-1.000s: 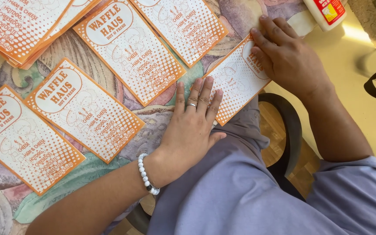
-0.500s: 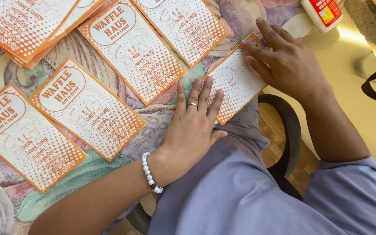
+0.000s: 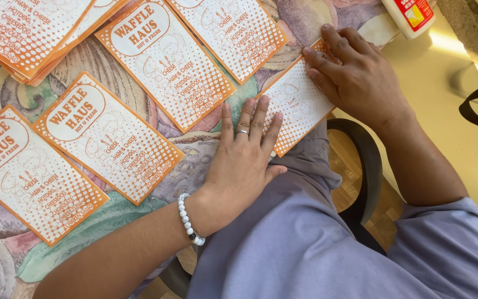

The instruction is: Applying glue to the edges of paper bags and folding them to seal.

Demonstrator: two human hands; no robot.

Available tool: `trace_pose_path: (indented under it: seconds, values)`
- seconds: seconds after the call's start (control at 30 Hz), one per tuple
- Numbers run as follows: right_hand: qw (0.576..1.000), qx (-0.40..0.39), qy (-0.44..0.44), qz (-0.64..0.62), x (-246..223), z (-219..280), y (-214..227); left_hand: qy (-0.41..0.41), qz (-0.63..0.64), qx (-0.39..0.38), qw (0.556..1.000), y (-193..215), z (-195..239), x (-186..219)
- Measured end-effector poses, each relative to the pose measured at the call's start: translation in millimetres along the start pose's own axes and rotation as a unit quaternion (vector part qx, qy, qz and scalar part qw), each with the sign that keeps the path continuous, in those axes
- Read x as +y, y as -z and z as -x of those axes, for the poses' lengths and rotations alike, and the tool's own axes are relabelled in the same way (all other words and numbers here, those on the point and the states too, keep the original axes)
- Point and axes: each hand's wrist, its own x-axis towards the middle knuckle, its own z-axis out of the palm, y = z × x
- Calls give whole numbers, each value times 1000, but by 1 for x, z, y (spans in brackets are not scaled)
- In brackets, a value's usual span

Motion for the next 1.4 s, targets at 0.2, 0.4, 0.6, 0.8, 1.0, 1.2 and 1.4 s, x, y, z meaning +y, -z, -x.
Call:
trace_pose_path:
  seconds: [0.2, 0.4, 0.6, 0.8, 1.0, 1.2, 1.4]
  values:
    - [996, -28, 15, -84, 15, 2, 2, -1, -6, -5, 1000, -1, 0, 0]
    - [995, -36, -4, -94, 18, 2, -3, 0, -1, 1, 1000, -1, 0, 0]
    - [986, -30, -75, -147, 21, 16, 1, 10, 7, 11, 1000, 6, 4, 5]
    - [775, 35, -402, -487, -56, 85, 4, 43, 44, 14, 998, 24, 20, 24]
    - [528, 99, -452, -712, -136, 76, 10, 3, 116, 36, 993, 39, 26, 29]
    - [805, 148, -337, -465, -2, 34, 19, -12, 184, 132, 974, 65, 12, -16]
    - [942, 31, -319, -98, 72, -7, -13, -9, 166, 135, 977, 63, 16, -67]
